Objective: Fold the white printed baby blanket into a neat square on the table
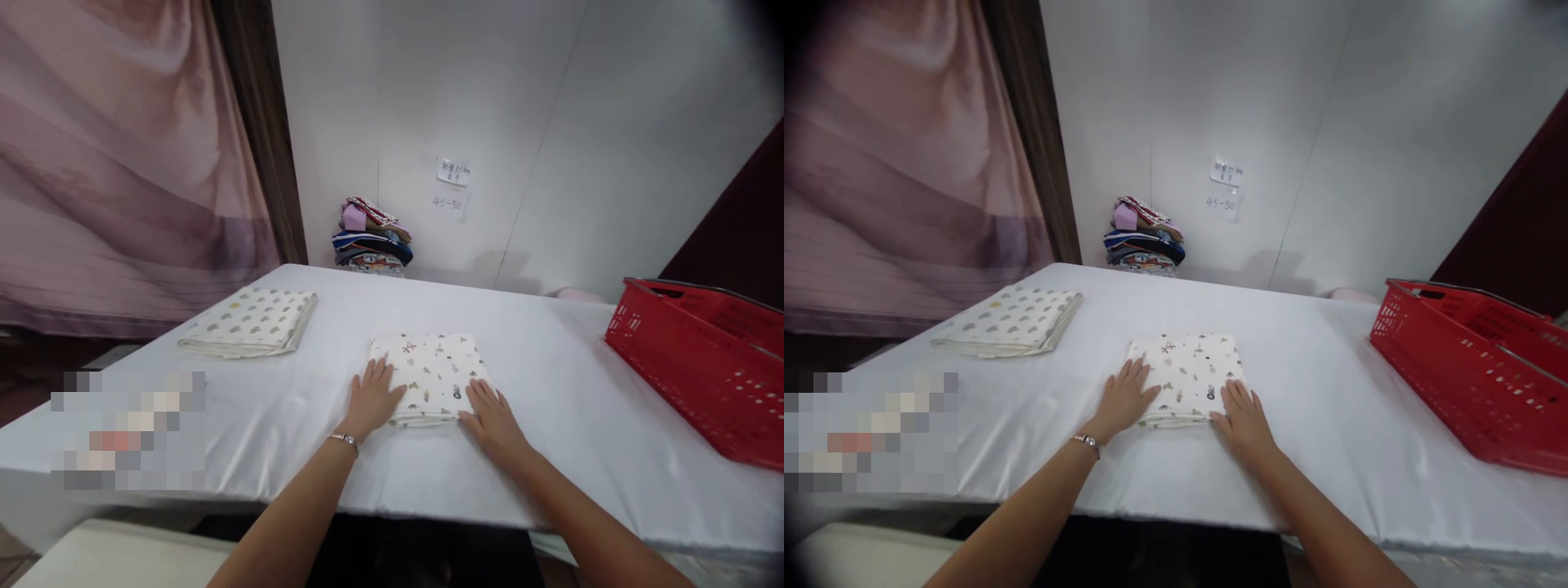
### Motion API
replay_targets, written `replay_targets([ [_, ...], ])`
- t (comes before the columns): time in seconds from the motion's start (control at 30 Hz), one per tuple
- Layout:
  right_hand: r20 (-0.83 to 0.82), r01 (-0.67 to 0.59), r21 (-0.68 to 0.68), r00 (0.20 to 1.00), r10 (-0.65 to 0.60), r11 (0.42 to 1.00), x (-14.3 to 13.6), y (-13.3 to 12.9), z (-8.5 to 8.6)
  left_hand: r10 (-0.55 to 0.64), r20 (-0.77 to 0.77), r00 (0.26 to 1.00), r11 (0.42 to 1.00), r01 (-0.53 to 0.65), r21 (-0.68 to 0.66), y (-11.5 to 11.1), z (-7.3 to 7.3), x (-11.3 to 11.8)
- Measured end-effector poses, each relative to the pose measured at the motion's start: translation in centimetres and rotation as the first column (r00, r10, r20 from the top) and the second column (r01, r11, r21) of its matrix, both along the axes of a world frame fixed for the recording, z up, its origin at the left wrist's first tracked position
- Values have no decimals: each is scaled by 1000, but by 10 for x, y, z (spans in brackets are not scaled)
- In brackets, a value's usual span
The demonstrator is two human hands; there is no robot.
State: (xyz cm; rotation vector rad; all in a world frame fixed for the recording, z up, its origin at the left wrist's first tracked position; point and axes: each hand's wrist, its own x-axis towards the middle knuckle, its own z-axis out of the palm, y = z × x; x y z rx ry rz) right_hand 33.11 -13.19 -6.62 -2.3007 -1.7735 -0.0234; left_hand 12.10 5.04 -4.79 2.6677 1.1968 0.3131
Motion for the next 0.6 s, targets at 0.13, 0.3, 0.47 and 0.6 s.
replay_targets([
  [0.13,-3,-26,34,1000,26,999,0,23,19,3,3,1000,1000,-3,-3,-2,-7,-2],
  [0.3,-8,-90,102,996,91,991,3,95,42,10,0,1000,1000,-10,-13,-4,-5,0],
  [0.47,59,62,14,996,-63,998,32,136,18,4,-2,1000,999,-4,-37,-6,-6,-5],
  [0.6,89,81,5,993,-82,997,49,138,-7,-11,-55,998,997,6,-82,-4,4,-1],
])
